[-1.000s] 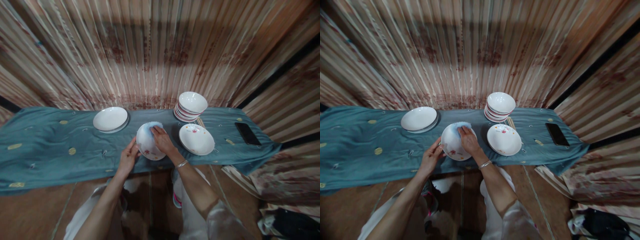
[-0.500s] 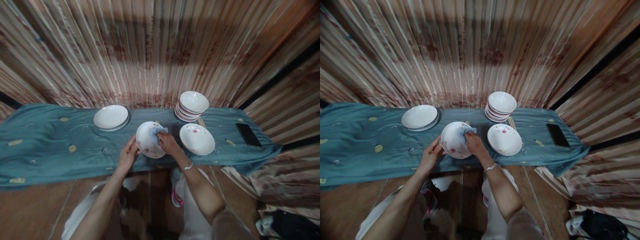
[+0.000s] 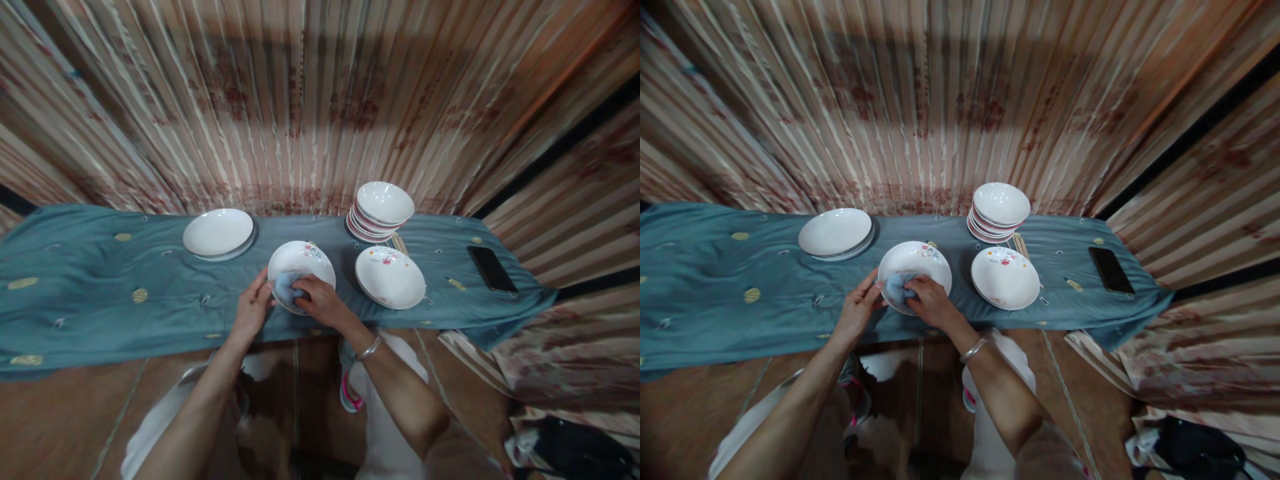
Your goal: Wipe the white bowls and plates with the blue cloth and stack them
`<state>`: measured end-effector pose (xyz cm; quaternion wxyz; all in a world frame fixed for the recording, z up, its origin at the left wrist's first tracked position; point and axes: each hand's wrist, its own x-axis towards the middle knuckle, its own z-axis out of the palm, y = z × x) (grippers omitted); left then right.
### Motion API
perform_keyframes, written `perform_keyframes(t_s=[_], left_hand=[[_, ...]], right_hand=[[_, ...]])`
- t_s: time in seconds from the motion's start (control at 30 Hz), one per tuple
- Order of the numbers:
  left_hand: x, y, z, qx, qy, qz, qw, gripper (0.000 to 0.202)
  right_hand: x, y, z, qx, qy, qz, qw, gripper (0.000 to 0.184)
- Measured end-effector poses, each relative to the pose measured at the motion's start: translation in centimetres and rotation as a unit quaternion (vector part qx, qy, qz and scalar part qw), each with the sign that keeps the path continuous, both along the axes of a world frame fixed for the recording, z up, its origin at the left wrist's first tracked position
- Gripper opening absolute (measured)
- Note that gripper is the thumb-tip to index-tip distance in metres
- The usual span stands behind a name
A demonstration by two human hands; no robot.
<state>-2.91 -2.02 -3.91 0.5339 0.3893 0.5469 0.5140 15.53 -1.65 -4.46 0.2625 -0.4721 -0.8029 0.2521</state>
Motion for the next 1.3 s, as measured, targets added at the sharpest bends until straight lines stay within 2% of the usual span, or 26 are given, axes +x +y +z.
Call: perform_keyframes(t_s=[0.2, 0.4, 0.63, 0.77, 0.93, 1.03, 1.13, 1.3], left_hand=[[0.1, -0.3, 0.3, 0.008, 0.014, -0.003, 1.0, 0.09], [0.0, -0.6, 0.0, 0.005, -0.005, -0.009, 1.0, 0.092], [-0.2, -0.8, 0.0, -0.022, -0.016, -0.001, 1.0, 0.088], [-0.2, -1.0, 0.2, -0.031, -0.04, 0.003, 0.999, 0.086], [-0.1, -1.1, 0.3, -0.022, -0.046, -0.005, 0.999, 0.086], [-0.1, -1.0, 0.2, -0.016, -0.051, -0.005, 0.999, 0.088], [0.0, -1.0, 0.0, -0.016, -0.061, 0.001, 0.998, 0.087], [0.1, -1.0, -0.4, -0.019, -0.082, 0.016, 0.996, 0.079]], right_hand=[[-2.5, 1.5, 0.4, 0.061, 0.003, -0.002, 0.998, 0.033], [-3.4, 3.8, 0.7, 0.075, 0.0, -0.066, 0.995, 0.032], [-2.7, 5.4, 0.4, 0.073, -0.011, -0.117, 0.99, 0.033], [-1.8, 5.4, 0.9, 0.05, -0.06, -0.137, 0.988, 0.035], [-0.2, 4.9, 1.7, -0.013, -0.158, -0.157, 0.975, 0.033], [1.1, 4.4, 1.8, -0.037, -0.213, -0.144, 0.966, 0.029], [2.6, 3.7, 1.9, -0.051, -0.239, -0.098, 0.965, 0.024], [4.3, 2.7, 2.2, -0.1, -0.185, 0.013, 0.978, 0.017]])
